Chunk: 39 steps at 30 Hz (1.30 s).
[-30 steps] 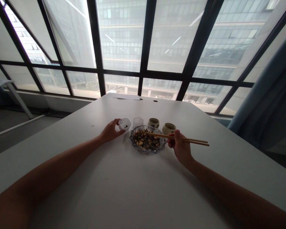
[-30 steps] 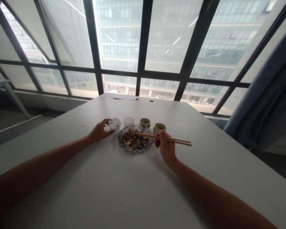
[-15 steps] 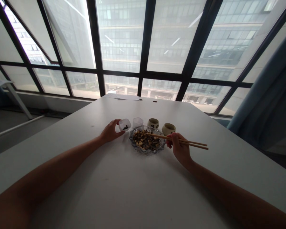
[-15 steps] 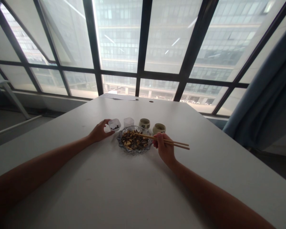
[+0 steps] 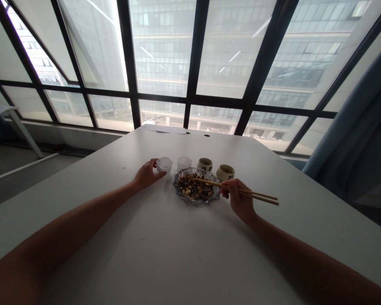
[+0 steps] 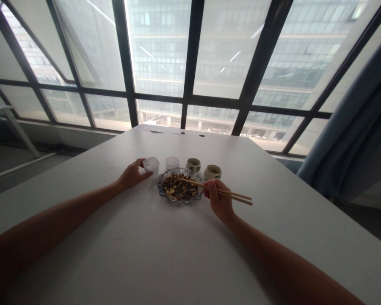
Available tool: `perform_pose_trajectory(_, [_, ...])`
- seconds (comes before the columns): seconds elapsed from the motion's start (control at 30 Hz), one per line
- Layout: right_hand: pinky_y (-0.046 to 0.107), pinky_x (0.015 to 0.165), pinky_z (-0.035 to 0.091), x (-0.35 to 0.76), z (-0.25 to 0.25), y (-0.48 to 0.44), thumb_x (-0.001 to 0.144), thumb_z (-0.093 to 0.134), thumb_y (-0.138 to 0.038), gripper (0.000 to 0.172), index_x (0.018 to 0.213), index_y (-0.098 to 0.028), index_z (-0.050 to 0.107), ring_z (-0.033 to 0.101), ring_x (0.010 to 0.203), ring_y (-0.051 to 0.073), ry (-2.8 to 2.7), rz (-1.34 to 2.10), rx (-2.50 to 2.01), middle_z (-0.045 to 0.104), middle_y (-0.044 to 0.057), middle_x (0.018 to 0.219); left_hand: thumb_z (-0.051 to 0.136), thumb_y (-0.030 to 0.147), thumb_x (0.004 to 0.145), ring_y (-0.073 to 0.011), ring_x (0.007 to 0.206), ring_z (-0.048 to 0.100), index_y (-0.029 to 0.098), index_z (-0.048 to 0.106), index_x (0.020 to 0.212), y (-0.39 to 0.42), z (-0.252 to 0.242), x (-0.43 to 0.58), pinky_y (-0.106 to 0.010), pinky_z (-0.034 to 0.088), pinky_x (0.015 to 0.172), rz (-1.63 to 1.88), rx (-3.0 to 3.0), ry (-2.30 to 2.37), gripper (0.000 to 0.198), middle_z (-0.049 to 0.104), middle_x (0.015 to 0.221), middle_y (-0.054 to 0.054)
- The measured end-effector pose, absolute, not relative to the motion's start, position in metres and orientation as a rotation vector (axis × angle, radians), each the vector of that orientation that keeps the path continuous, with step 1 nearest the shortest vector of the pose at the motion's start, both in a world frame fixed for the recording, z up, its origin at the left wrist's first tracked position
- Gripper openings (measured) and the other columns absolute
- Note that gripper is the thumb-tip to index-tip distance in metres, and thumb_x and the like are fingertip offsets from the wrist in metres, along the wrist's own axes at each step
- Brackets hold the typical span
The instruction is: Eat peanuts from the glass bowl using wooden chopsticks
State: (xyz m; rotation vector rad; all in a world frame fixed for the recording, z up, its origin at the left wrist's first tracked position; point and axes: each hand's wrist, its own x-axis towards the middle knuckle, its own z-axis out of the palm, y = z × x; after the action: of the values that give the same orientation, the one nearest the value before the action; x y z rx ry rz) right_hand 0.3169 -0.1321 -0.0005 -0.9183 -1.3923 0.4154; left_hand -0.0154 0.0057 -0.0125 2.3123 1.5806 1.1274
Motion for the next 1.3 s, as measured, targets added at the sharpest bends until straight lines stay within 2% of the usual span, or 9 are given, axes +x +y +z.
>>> perform_pose_trajectory(0.23, [0.023, 0.038, 0.041, 0.314, -0.001, -0.126, 0.083, 0.063, -0.068, 0.051, 0.074, -0.018, 0.066, 0.053, 0.041, 0.011, -1.175, 0.585, -0.944, 0.062, 0.001, 0.052, 0.07, 0.053, 0.073, -0.0266, 0.091, 0.067, 0.017, 0.056, 0.124, 0.004, -0.009, -0.015, -0.038, 0.053, 0.081, 1.098, 2.256, 1.644, 0.064, 0.069, 0.104, -0.01])
perform_pose_trajectory(0.83, [0.024, 0.037, 0.041, 0.314, 0.001, -0.124, 0.076, 0.065, -0.074, 0.057, 0.073, -0.017, 0.065, 0.054, 0.039, 0.012, -1.084, 0.674, -1.008, 0.066, 0.004, 0.052, 0.065, 0.059, 0.078, -0.0268, 0.09, 0.067, 0.016, 0.054, 0.126, 0.007, -0.012, -0.015, -0.038, 0.052, 0.081, 0.985, 2.275, 1.697, 0.065, 0.069, 0.101, -0.01])
perform_pose_trajectory(0.97, [0.024, 0.035, 0.041, 0.317, -0.002, -0.119, 0.075, 0.066, -0.074, 0.057, 0.072, -0.017, 0.064, 0.054, 0.037, 0.013, -1.018, 0.729, -0.995, 0.067, 0.004, 0.051, 0.064, 0.062, 0.079, -0.0296, 0.103, 0.066, 0.015, 0.047, 0.136, 0.008, -0.013, -0.017, -0.042, 0.052, 0.09, 1.056, 2.274, 1.672, 0.076, 0.066, 0.117, -0.015])
perform_pose_trajectory(1.1, [0.025, 0.033, 0.04, 0.32, -0.003, -0.114, 0.075, 0.064, -0.077, 0.058, 0.07, -0.018, 0.061, 0.053, 0.034, 0.013, -0.96, 0.764, -0.98, 0.066, 0.004, 0.049, 0.061, 0.061, 0.082, -0.0354, 0.126, 0.053, 0.016, 0.043, 0.139, 0.009, -0.001, -0.012, -0.051, 0.043, 0.105, 1.22, 2.447, 1.6, 0.075, 0.054, 0.139, -0.02])
perform_pose_trajectory(1.2, [0.024, 0.033, 0.041, 0.319, -0.002, -0.116, 0.075, 0.065, -0.075, 0.057, 0.069, -0.018, 0.062, 0.053, 0.035, 0.013, -0.993, 0.743, -0.977, 0.065, 0.004, 0.049, 0.061, 0.058, 0.084, -0.0373, 0.135, 0.044, 0.018, 0.046, 0.138, 0.01, 0.019, 0.007, -0.055, 0.037, 0.11, 1.188, 2.628, 1.513, 0.068, 0.052, 0.143, -0.018])
perform_pose_trajectory(1.3, [0.024, 0.036, 0.042, 0.316, 0.001, -0.123, 0.079, 0.064, -0.073, 0.055, 0.07, -0.018, 0.063, 0.054, 0.038, 0.013, -1.097, 0.688, -0.968, 0.065, 0.003, 0.05, 0.056, 0.058, 0.087, -0.0369, 0.133, 0.047, 0.016, 0.05, 0.136, 0.014, 0.04, 0.041, -0.054, 0.036, 0.109, 0.971, 2.741, 1.447, 0.065, 0.057, 0.139, -0.018])
